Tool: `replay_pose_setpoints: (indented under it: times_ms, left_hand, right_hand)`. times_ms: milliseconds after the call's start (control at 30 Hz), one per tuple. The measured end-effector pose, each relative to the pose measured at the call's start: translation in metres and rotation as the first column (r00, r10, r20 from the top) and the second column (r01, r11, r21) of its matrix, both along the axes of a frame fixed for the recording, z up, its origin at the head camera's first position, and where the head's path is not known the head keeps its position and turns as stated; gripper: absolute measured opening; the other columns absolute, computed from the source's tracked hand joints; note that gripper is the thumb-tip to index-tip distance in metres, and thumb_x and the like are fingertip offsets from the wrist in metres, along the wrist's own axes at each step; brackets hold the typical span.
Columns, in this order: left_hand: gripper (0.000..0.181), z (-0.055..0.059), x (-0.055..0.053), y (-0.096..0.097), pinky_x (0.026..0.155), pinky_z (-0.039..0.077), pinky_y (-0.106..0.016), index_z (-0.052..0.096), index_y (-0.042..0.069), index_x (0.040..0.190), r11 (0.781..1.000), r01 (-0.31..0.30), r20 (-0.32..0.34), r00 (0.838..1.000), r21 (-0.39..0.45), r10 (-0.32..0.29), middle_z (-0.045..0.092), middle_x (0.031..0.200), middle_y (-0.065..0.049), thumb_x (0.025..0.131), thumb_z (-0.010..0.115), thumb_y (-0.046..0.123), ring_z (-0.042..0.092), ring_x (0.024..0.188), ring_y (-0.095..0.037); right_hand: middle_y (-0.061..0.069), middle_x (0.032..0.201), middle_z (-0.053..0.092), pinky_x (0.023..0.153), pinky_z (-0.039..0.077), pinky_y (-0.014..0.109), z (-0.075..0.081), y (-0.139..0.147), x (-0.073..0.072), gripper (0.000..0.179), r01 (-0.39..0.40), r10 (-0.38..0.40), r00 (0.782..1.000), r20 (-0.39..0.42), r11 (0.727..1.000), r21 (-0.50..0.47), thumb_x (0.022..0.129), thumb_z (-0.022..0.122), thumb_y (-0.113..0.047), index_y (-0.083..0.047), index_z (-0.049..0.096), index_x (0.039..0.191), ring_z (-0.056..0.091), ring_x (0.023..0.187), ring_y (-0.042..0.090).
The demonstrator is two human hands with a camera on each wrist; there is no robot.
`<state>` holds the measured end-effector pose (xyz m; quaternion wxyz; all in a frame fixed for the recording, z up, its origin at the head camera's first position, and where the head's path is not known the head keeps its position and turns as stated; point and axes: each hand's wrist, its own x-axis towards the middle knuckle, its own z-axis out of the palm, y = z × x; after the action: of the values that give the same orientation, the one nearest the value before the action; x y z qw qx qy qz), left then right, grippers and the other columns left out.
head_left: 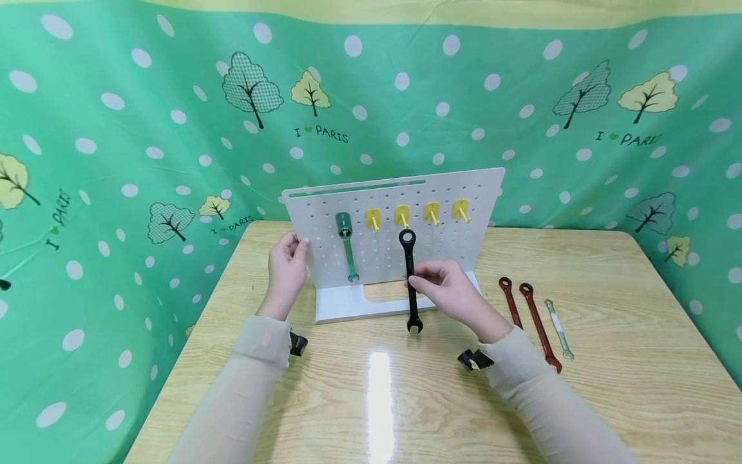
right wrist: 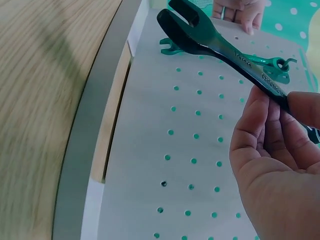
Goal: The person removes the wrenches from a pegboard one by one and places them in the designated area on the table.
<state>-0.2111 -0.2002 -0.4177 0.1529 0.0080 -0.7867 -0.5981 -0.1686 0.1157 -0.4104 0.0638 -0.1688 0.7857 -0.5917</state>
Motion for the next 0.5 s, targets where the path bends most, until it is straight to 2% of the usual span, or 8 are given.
replay_pose_setpoints:
  times_ms: [133, 367, 500]
  left_hand:
    - [0.026, -0.001, 0.0, 0.0, 0.083, 0.055, -0.041, 0.063, -0.002, 0.125, 1.0, 0.002, 0.008, 1.0, 0.005, -0.002, 0.069, 0.12, -0.017, 0.109, 0.051, 0.014, 0.065, 0.102, -0.024]
    - [0.029, -0.001, 0.0, 0.0, 0.092, 0.054, -0.035, 0.062, 0.0, 0.127, 1.0, -0.004, 0.018, 1.0, -0.002, 0.004, 0.068, 0.123, -0.016, 0.109, 0.051, 0.018, 0.065, 0.108, -0.024]
    - [0.029, -0.001, 0.0, 0.0, 0.093, 0.054, -0.042, 0.062, -0.002, 0.127, 1.0, 0.001, 0.011, 1.0, 0.003, -0.001, 0.068, 0.122, -0.017, 0.109, 0.05, 0.017, 0.065, 0.108, -0.025]
  right_hand:
    - [0.01, 0.097, 0.073, 0.078, 0.056, 0.031, -0.003, 0.006, 0.002, 0.013, 0.005, -0.005, 1.0, 0.01, 1.0, 0.013, 0.101, 0.065, -0.006, 0.002, 0.074, 0.105, 0.068, 0.087, 0.027]
    - [0.016, 0.1, 0.073, 0.079, 0.056, 0.033, -0.008, 0.018, 0.005, 0.015, 0.01, -0.011, 1.0, 0.02, 0.999, 0.033, 0.102, 0.065, -0.009, 0.001, 0.073, 0.107, 0.068, 0.089, 0.025]
    - [0.019, 0.102, 0.072, 0.078, 0.056, 0.029, -0.011, 0.028, 0.007, 0.015, 0.024, -0.025, 1.0, 0.017, 0.998, 0.054, 0.101, 0.065, -0.009, 0.002, 0.073, 0.107, 0.068, 0.089, 0.024]
